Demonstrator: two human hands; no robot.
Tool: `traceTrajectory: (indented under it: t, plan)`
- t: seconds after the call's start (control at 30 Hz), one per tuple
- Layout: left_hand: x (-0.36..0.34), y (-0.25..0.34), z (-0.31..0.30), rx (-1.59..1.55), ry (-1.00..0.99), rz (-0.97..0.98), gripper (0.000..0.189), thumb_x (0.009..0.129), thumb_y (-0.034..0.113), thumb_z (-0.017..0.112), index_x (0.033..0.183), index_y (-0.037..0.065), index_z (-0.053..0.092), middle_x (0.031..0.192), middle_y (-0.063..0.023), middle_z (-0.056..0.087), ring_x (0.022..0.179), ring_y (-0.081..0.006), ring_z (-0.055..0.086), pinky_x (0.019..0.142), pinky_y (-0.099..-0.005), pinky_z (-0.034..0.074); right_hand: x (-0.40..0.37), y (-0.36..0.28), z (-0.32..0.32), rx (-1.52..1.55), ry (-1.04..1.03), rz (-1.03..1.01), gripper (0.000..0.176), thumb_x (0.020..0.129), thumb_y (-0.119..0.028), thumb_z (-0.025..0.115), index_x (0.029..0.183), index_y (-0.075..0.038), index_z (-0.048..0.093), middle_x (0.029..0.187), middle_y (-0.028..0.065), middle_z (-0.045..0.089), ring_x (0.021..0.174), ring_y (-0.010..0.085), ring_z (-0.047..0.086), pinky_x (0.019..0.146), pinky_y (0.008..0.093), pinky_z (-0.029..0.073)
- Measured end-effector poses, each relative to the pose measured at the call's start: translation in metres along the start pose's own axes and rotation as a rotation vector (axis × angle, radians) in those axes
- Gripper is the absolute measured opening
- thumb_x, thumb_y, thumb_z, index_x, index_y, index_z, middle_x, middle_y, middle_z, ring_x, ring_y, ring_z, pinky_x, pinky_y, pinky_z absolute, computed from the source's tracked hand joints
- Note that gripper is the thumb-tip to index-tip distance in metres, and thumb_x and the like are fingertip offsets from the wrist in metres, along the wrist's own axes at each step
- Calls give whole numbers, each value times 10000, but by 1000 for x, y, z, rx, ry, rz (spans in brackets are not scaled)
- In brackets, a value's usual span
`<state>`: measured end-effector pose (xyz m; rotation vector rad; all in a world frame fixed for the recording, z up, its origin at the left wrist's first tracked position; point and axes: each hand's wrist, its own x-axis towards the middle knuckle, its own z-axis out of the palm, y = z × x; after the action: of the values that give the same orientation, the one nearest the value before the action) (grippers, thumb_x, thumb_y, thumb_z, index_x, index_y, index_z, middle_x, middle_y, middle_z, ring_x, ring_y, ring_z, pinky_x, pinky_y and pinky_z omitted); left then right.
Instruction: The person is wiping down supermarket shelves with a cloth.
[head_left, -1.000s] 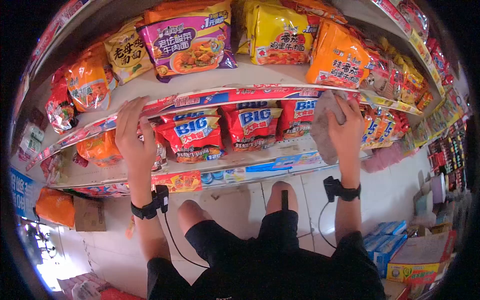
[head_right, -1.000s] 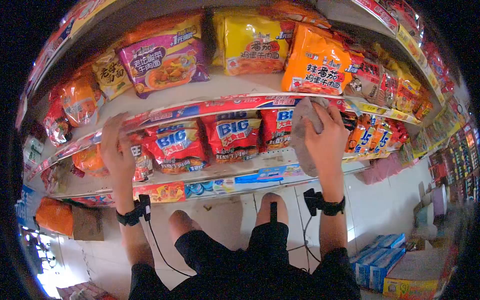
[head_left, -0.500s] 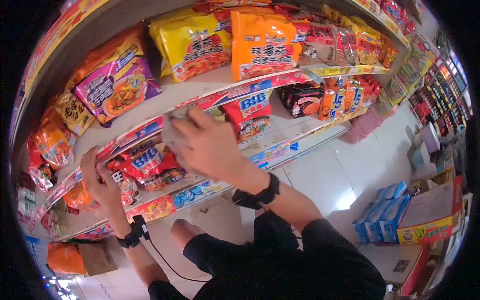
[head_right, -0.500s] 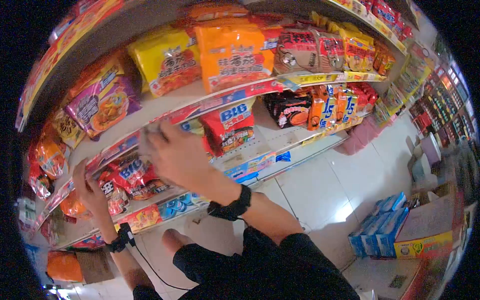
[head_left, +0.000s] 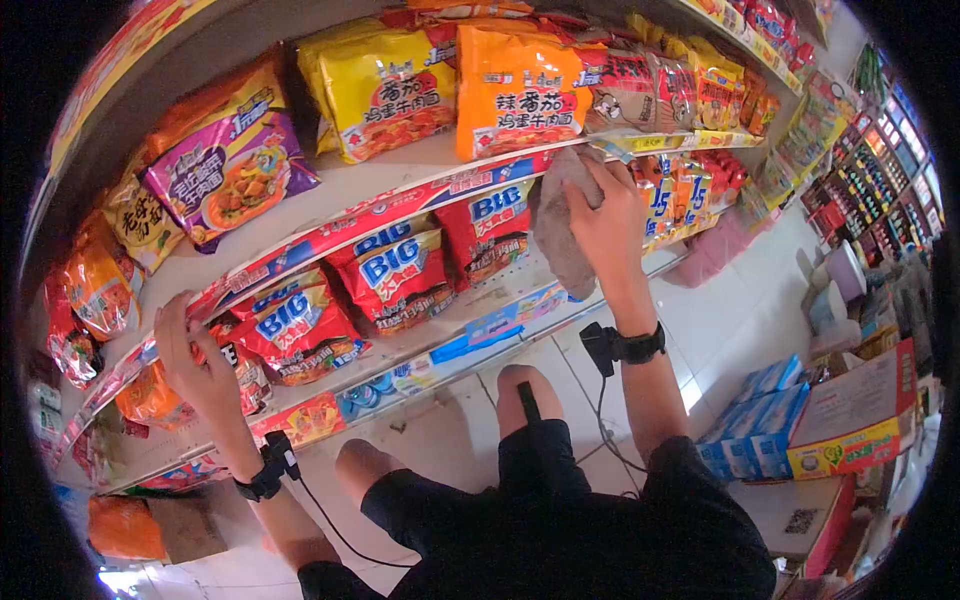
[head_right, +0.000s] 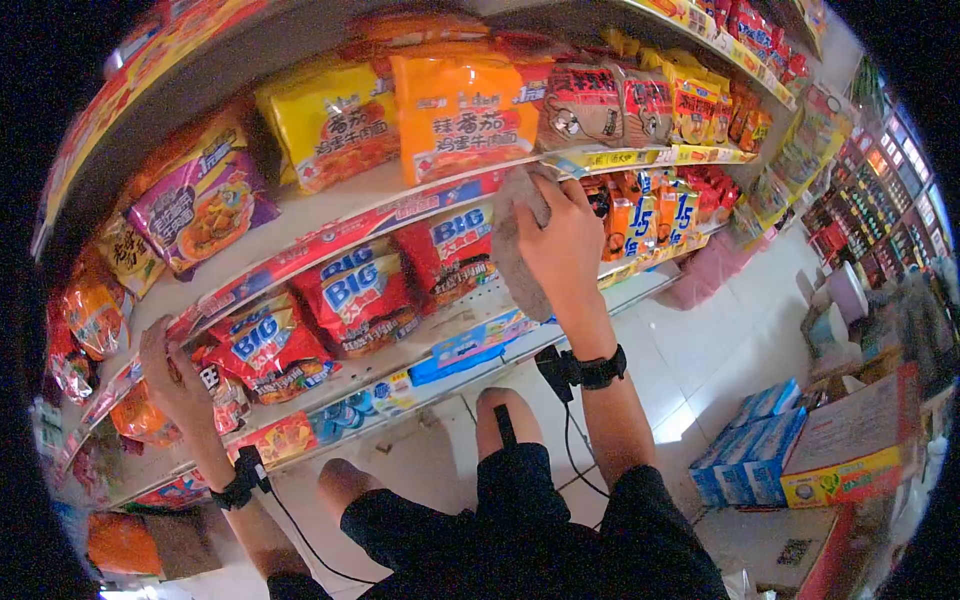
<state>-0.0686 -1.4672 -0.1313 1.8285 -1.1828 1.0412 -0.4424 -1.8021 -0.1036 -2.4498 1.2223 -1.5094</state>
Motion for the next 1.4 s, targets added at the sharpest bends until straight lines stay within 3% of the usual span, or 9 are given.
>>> traceTrajectory:
  t: [0.13, 0.23, 0.57, 0.77, 0.97, 1.17, 1.3, 1.33, 1.4]
  plan:
    - [6, 17, -1, -32, -4, 24, 319, 999, 16, 501, 1268, -42, 661, 1284, -182, 695, 1255, -399, 622, 1171, -533, 421, -2, -20, 7, -148, 53, 64, 383, 856, -178, 749, 1208, -26, 752, 1195, 206, 705, 1027, 426, 709, 881, 492, 577]
    - [2, 7, -5, -38, 11, 4, 345, 950, -6, 504, 1257, -56, 654, 1273, -185, 696, 1247, -389, 630, 1177, -546, 416, -11, -45, 18, -23, 105, -37, 404, 848, -161, 750, 1214, 10, 747, 1107, 227, 699, 998, 440, 684, 891, 477, 540]
    - [8, 9, -11, -91, -69, -45, 422, 854, 40, 525, 1237, -60, 670, 1269, -231, 686, 1275, -429, 613, 1195, -575, 381, -84, -228, 74, 419, -233, -173, 504, 757, -143, 832, 1246, -70, 734, 1078, 176, 635, 950, 402, 672, 800, 464, 556]
    - [0, 10, -11, -38, -36, -52, 457, 783, -13, 540, 1217, -49, 680, 1258, -231, 685, 1247, -433, 618, 1188, -552, 398, -74, -203, 68, 316, -202, -279, 529, 758, -194, 818, 1255, -53, 710, 1095, 186, 627, 914, 384, 681, 756, 477, 565]
    - [13, 20, -13, -101, -5, -44, 451, 770, -44, 543, 1197, -46, 687, 1206, -220, 703, 1218, -421, 630, 1175, -549, 422, -48, -137, 57, 396, -108, -198, 432, 748, -66, 815, 1173, -25, 747, 1006, 184, 641, 886, 393, 667, 777, 437, 554]
    - [19, 28, -14, -74, -23, -75, 467, 752, -58, 540, 1195, -51, 689, 1215, -213, 706, 1219, -415, 635, 1181, -542, 419, -47, -132, 60, 435, -117, -189, 444, 759, -27, 791, 1195, 20, 726, 946, 173, 576, 853, 368, 618, 772, 423, 520]
    - [16, 26, -15, -87, -21, -77, 472, 746, -58, 537, 1193, -59, 690, 1234, -210, 705, 1225, -406, 638, 1184, -536, 418, -55, -133, 65, 470, -122, -107, 463, 791, 15, 754, 1252, 21, 718, 1084, 191, 667, 996, 352, 671, 912, 408, 531]
    - [17, 26, -18, -83, -45, -72, 473, 759, -70, 534, 1202, -50, 696, 1240, -206, 707, 1233, -399, 641, 1187, -535, 416, -55, -130, 68, 489, -108, -115, 465, 754, -9, 788, 1214, 13, 730, 977, 152, 592, 881, 322, 621, 814, 405, 518]
    - [21, 20, -28, -85, -101, -81, 479, 767, -84, 530, 1212, -39, 701, 1240, -200, 711, 1243, -394, 640, 1188, -531, 415, -54, -127, 70, 473, -97, -147, 461, 760, -9, 786, 1217, 12, 731, 981, 153, 595, 882, 320, 621, 818, 402, 517]
